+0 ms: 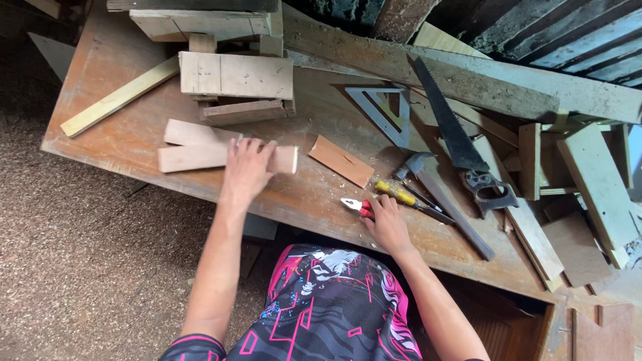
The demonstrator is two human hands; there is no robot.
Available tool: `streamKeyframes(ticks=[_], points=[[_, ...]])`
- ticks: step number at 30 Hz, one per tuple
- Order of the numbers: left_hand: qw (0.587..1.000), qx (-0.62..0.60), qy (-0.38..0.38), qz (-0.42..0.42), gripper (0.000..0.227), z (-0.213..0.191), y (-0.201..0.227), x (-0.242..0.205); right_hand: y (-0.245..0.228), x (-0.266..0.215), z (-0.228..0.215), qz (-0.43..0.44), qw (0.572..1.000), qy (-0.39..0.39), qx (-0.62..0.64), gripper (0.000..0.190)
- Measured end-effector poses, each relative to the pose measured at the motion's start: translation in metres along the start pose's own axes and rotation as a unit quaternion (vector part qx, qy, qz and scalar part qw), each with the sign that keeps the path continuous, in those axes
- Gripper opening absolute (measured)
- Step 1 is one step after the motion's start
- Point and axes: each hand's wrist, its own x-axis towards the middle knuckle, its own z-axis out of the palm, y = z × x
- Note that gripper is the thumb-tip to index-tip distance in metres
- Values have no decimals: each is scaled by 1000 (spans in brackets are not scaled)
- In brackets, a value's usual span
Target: The person uses a chisel and hammer to carve a small wooden block, then saws it to size. They remove nails with pliers and assemble the pieces into a small wooden structure on a cluttered workbench.
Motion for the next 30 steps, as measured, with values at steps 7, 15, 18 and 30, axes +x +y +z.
streamKeyframes(ticks=[7, 15, 18, 30], points=[[995, 101, -23, -3, 58, -12, -63, -2, -23, 14, -3, 8, 999, -4, -50, 52], [974, 194, 65, -98, 39, 9, -202, -2, -37, 24, 3, 24, 999, 6, -33, 51], [976, 201, 0, -88, 37, 4, -208, -4, -42, 34, 4, 23, 999, 7, -25, 52], [989, 91, -55, 99, 66, 25, -100, 35, -76, 61, 7, -19, 999, 31, -38, 48]])
